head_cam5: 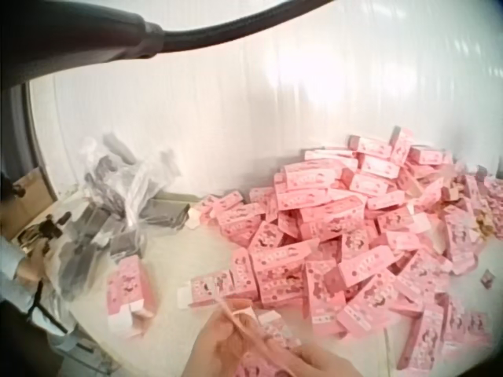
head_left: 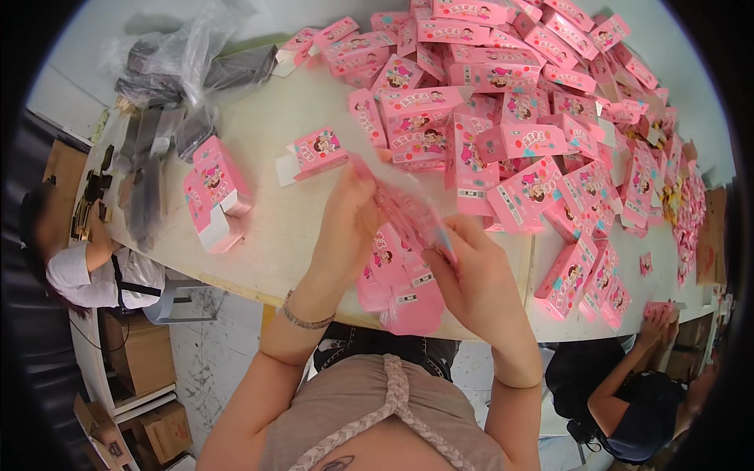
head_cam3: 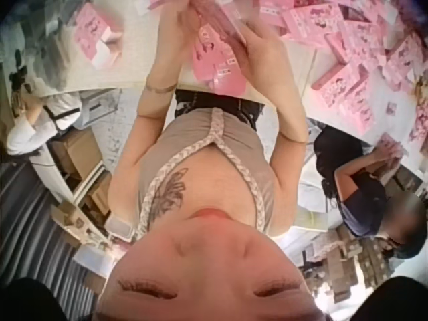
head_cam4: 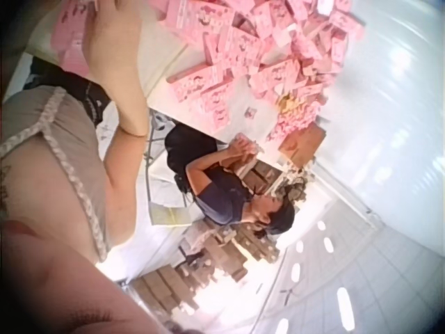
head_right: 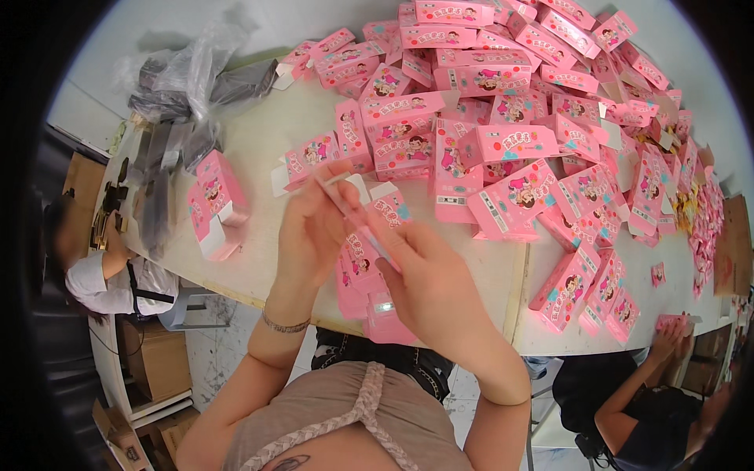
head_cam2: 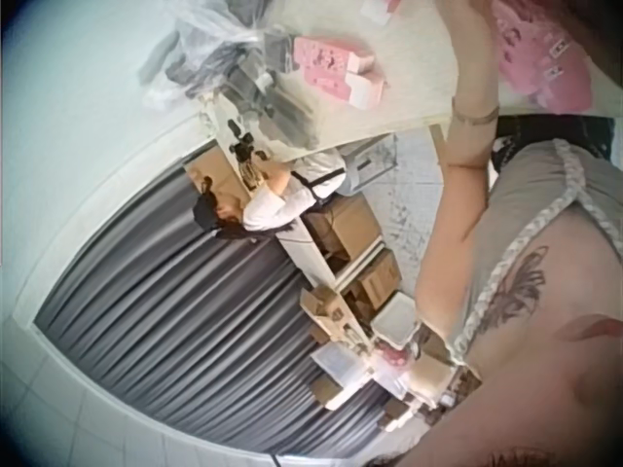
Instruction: The person folds pink cardboard boxes on a table. They repeatedly pick up flat pieces, fold the sides, and tuck flaps to form small rectangular boxes, placing finished units on the table.
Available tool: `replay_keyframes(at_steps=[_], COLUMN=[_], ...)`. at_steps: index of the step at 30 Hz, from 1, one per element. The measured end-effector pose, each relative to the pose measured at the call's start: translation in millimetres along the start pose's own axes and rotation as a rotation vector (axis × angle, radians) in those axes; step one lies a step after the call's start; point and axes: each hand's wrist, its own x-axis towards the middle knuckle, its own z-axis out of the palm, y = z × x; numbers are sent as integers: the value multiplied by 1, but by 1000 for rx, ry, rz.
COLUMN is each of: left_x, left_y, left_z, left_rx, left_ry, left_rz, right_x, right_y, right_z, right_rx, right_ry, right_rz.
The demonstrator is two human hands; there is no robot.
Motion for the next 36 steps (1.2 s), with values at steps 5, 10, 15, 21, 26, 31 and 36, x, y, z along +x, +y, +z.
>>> replay_keyframes(at_steps=[5, 10, 15, 21, 26, 31, 36], left_x=[4, -5, -28, -33, -34, -32, -30], left_y=[2, 2, -6, 7, 3, -11, -7], left_z=[-5, 18, 10, 6, 9, 2, -4], left_rx=[229, 86, 590, 805, 937, 733, 863], left_ry=[-21, -138, -258, -235, -217, -265, -376], left_rz=[-27, -52, 207, 56, 184, 407, 468], right_x=[-2, 10, 19, 11, 18, 13, 8], right_y=[-1, 7, 16, 46, 22, 18, 15], right_z=[-8, 11, 27, 18, 28, 9, -6], right_rx=[77, 196, 602, 64, 902, 718, 690], right_ry=[-86, 127, 344, 262, 464, 284, 226], right_rz=[32, 77, -59, -291, -112, -29, 44])
